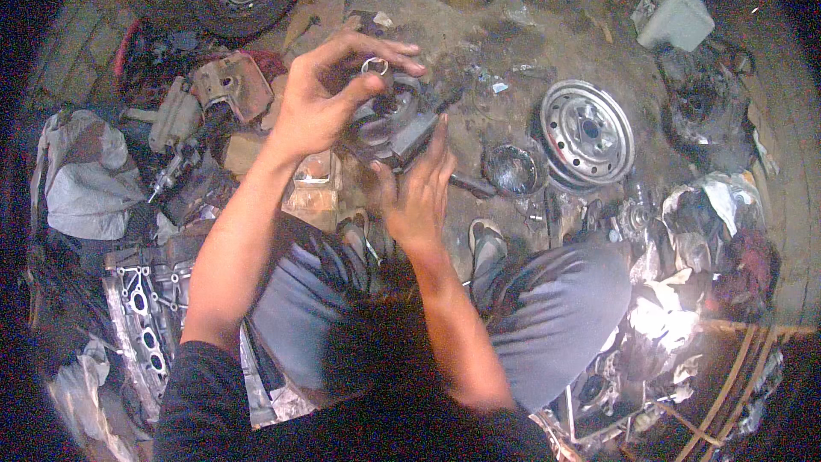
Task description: The person sits on the floor in a cluttered workshop and uses a hammer and a metal rod to strike and adjust a cylindrical mechanical component. The person repeatedly taps the component, rotates it, and repositions the rod to continue the adjustment.
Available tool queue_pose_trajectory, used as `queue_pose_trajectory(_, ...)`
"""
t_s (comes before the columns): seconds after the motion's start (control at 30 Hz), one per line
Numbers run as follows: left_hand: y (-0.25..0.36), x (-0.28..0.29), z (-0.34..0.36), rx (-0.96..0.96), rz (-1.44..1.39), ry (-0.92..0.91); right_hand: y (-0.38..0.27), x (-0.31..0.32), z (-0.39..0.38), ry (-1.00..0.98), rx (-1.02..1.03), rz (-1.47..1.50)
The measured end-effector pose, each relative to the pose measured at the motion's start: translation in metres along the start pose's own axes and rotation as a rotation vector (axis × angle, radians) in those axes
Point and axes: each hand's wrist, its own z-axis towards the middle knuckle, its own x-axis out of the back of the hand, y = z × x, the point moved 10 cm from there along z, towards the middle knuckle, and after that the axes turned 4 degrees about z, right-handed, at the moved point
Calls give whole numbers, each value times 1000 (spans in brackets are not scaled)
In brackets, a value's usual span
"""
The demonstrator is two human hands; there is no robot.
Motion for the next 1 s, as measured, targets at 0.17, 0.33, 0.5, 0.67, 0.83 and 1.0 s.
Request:
queue_pose_trajectory(0.17, -17, -6, -14, 230, 17, -7, 27, 2, -2, -48, -14, 193)
queue_pose_trajectory(0.33, -18, 13, -19, 157, 146, 109, 202, 27, -57, 405, -588, 457)
queue_pose_trajectory(0.5, -22, 7, -7, 137, 67, 111, 384, -44, -234, -216, -989, -226)
queue_pose_trajectory(0.67, -26, 0, -8, 206, -18, 120, 384, -98, -327, -492, -993, -290)
queue_pose_trajectory(0.83, -18, 3, -11, 134, 52, 16, 337, -104, -305, -449, -1108, -300)
queue_pose_trajectory(1.0, -24, 1, -7, 205, -52, 22, 358, -112, -310, -467, -1178, -411)
